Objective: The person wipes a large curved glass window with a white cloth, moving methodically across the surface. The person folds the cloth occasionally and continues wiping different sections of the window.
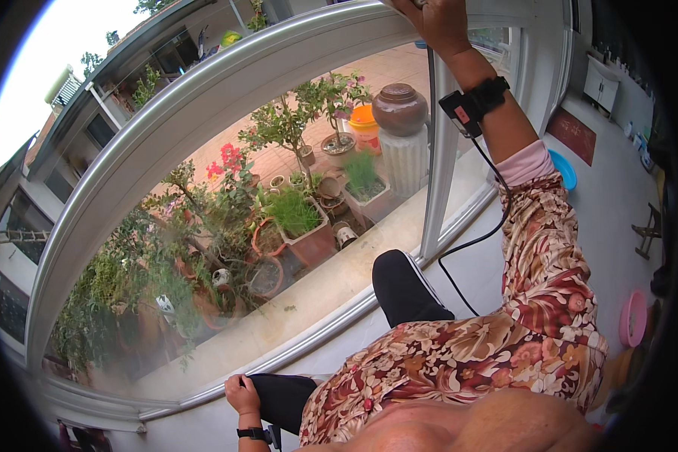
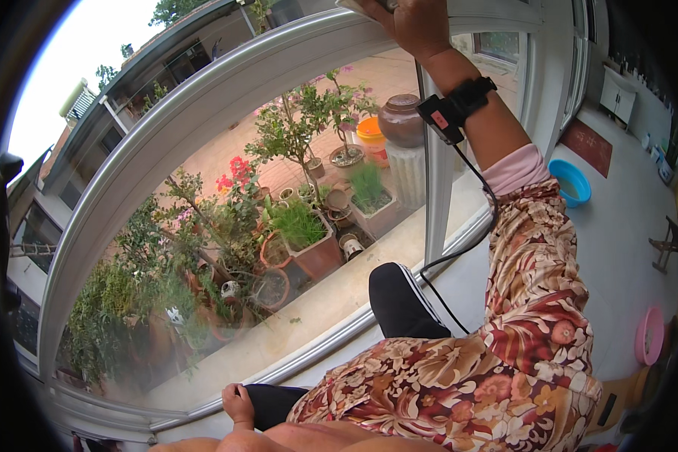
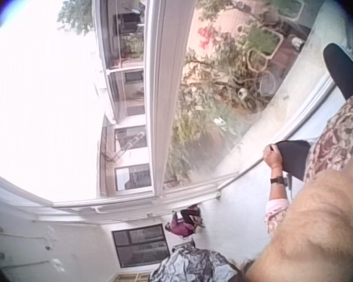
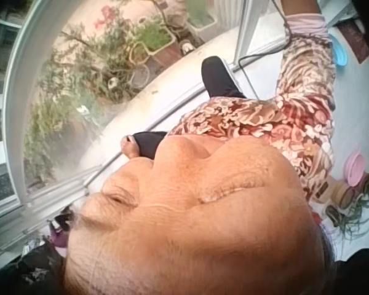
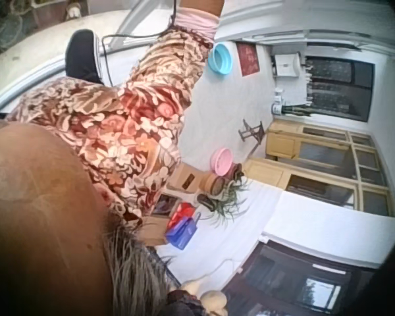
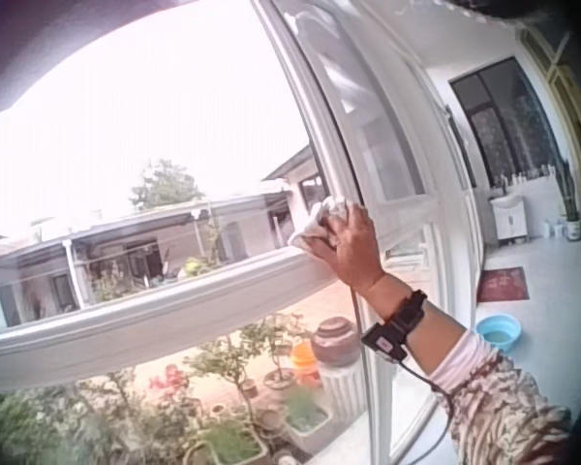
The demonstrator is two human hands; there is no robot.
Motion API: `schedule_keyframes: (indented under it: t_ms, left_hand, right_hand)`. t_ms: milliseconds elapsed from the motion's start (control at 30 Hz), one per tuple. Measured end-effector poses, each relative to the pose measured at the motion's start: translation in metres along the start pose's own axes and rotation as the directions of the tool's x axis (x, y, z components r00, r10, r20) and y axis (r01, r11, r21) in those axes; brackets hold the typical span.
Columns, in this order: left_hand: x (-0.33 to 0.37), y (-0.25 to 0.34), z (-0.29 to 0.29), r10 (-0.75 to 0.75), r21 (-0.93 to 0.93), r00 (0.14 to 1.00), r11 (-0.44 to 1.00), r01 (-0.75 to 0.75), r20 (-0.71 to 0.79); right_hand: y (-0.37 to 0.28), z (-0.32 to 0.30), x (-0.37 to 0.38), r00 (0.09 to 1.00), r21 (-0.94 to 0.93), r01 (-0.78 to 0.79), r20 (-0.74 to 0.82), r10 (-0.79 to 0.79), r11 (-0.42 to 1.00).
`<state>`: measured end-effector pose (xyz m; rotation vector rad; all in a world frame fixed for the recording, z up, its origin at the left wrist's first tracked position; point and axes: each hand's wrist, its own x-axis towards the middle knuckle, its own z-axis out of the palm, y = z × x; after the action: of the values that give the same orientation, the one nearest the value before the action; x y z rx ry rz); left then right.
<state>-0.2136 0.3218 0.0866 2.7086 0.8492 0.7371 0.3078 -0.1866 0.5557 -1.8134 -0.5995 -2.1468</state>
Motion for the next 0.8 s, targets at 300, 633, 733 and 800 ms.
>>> schedule_keyframes:
  t_ms: [300,633,733,800]
  left_hand:
    - [0.012,-0.001,0.015,0.091,0.037,0.994,0.995,-0.093,0.059]
    - [0.037,0.057,0.045,-0.004,0.295,0.846,0.938,-0.181,0.533]
    - [0.034,0.070,0.087,0.106,-0.004,0.682,0.989,-0.150,0.724]
    - [0.034,0.076,0.116,0.159,-0.208,0.393,0.974,0.085,0.906]
  right_hand:
    - [0.008,0.008,-0.010,0.998,0.040,0.053,-0.042,-0.051,0.998]
    - [-0.130,-0.022,0.020,0.964,0.351,0.239,0.023,-0.263,0.905]
    - [-0.178,-0.025,0.027,0.941,0.399,0.284,0.059,-0.333,0.872]
    - [-0.209,-0.023,0.037,0.939,0.477,0.295,0.016,-0.344,0.828]
